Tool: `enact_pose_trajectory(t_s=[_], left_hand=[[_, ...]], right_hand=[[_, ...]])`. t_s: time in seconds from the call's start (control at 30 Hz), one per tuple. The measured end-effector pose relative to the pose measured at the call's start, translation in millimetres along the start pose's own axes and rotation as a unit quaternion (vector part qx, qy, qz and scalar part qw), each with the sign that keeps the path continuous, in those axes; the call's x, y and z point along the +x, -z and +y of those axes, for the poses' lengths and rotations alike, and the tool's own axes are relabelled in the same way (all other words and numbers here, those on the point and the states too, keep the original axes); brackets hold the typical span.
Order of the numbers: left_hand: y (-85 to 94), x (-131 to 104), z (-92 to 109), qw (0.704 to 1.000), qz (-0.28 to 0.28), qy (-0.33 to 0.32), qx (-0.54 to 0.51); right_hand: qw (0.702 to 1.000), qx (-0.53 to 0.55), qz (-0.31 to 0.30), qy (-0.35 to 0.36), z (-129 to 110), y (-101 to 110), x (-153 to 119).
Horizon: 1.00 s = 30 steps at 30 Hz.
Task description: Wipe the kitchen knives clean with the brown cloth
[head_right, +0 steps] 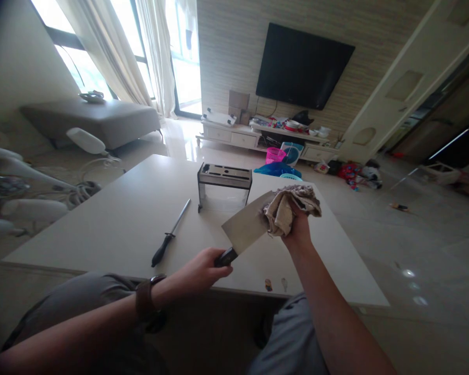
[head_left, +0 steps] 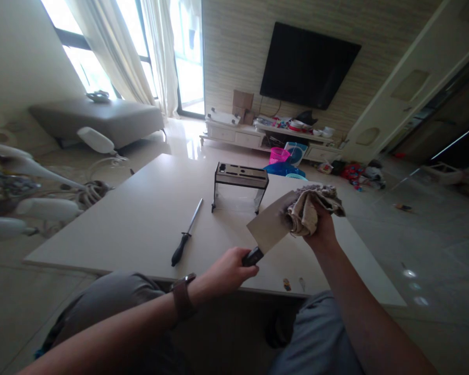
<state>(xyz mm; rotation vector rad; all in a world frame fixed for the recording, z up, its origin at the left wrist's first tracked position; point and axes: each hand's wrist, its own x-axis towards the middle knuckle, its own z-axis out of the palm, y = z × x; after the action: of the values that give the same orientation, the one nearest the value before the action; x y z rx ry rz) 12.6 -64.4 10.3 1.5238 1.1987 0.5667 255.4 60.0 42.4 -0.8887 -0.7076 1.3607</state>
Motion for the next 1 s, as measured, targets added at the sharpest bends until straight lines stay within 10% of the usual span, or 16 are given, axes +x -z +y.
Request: enact_pose_trajectory(t_s=[0.43, 0.83, 1.0], left_hand=[[0.7, 8, -7, 0.994, 0.090, -0.028, -0.062], [-2.1, 12, -5, 0.961, 0.140, -0.023, -0.238], [-2.2, 10, -6, 0.976, 0.158, -0.071, -0.134]], right_hand=[[0.987, -0.012, -0.050, -0.155, 47, -29, -35], [0.988, 0.019, -0.106, -0.113, 61, -34, -48], [0.984, -0.001, -0.136, -0.111, 65, -37, -56]])
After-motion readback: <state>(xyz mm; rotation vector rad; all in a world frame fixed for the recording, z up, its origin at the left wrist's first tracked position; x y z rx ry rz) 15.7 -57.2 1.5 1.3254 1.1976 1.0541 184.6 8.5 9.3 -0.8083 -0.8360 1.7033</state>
